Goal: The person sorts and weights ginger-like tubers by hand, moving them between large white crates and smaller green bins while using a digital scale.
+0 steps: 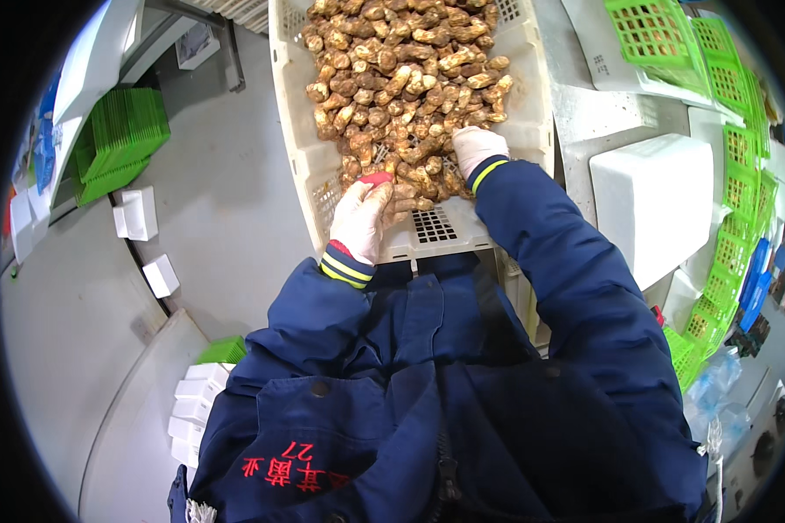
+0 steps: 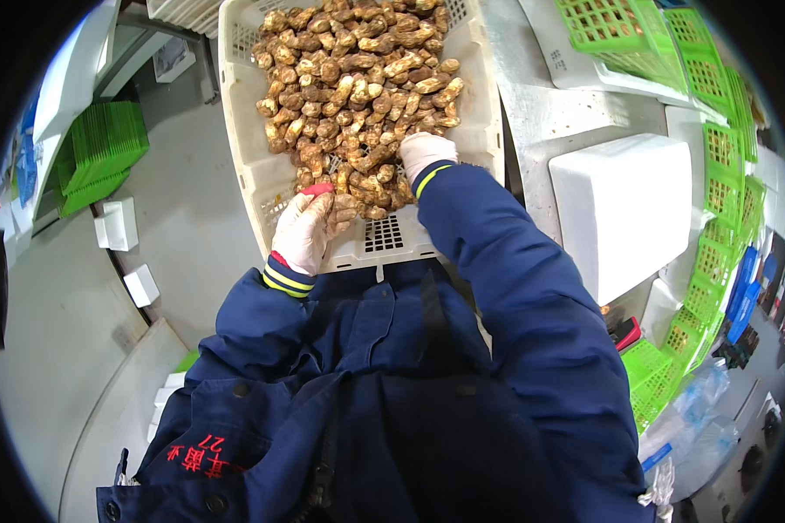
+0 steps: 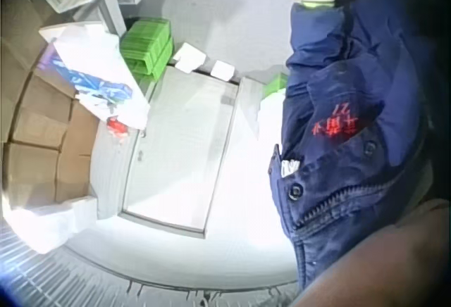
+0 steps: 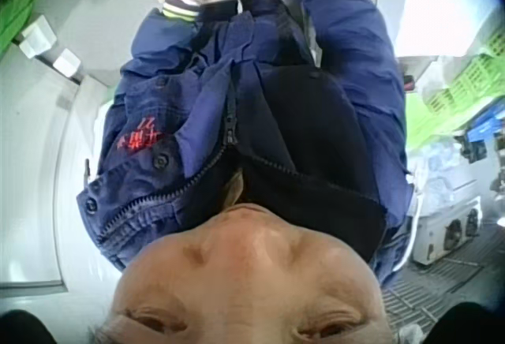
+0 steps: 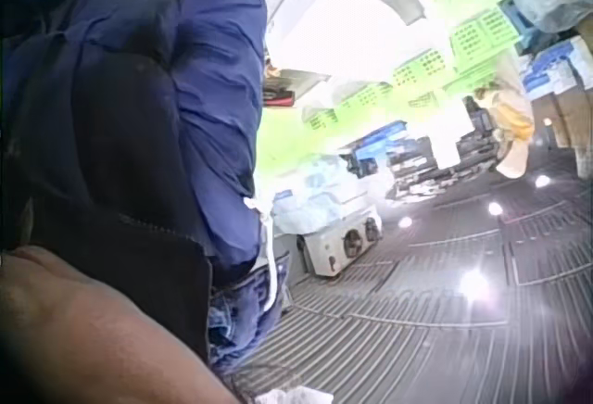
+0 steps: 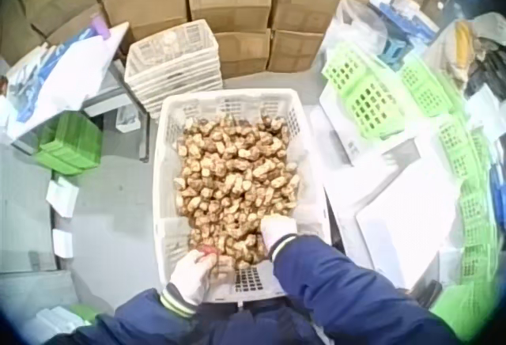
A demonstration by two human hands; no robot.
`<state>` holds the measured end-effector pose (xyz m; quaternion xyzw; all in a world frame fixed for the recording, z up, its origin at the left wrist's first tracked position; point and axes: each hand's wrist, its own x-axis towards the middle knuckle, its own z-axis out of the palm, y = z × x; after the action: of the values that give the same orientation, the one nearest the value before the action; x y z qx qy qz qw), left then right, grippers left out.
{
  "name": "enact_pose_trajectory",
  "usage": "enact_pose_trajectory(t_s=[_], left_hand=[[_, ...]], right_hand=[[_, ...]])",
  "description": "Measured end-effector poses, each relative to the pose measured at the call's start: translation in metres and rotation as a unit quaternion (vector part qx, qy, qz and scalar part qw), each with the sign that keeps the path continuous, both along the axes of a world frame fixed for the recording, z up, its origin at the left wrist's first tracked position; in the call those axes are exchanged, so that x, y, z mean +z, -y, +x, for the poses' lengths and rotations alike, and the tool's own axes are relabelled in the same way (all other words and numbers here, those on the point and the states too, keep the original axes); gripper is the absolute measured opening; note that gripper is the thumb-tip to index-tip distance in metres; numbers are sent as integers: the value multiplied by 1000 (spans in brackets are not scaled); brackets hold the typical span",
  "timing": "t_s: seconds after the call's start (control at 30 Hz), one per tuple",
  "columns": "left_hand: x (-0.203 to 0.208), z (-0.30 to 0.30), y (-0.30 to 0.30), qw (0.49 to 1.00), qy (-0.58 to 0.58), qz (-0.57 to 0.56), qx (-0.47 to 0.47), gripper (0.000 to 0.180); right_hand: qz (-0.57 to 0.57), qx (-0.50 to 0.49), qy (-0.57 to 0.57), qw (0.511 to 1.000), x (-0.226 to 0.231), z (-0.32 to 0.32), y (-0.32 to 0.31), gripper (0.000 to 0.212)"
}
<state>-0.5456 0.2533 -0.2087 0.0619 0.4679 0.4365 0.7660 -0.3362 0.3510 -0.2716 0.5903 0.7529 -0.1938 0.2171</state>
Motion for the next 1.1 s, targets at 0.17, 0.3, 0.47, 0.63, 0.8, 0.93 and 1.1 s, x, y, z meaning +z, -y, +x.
enact_pose_trajectory(t_s=[0.17,0.3,0.47,0.63,0.8,0.93,1.1], left_hand=[[-8,-2,-8,998,57,-20,-7,18],[-14,-9,-13,992,105,-65,-36,16],[-9,-11,-19,967,204,-147,-45,24],[-9,-16,-25,942,261,-208,-39,27],[-13,-19,-26,958,182,-186,-125,33],[-7,-26,-26,961,130,-192,-150,23],[-15,-26,-22,974,85,-158,-138,16]], right_hand=[[42,-152,-218,963,39,38,17,32],[-227,-463,-608,604,61,37,44,29],[-170,-543,-531,628,93,-14,58,40],[-112,-407,-320,848,93,-30,55,57],[-92,-318,-60,942,25,-41,14,60],[-157,-377,-201,890,7,-7,24,47],[-217,-561,-519,608,54,6,52,42]])
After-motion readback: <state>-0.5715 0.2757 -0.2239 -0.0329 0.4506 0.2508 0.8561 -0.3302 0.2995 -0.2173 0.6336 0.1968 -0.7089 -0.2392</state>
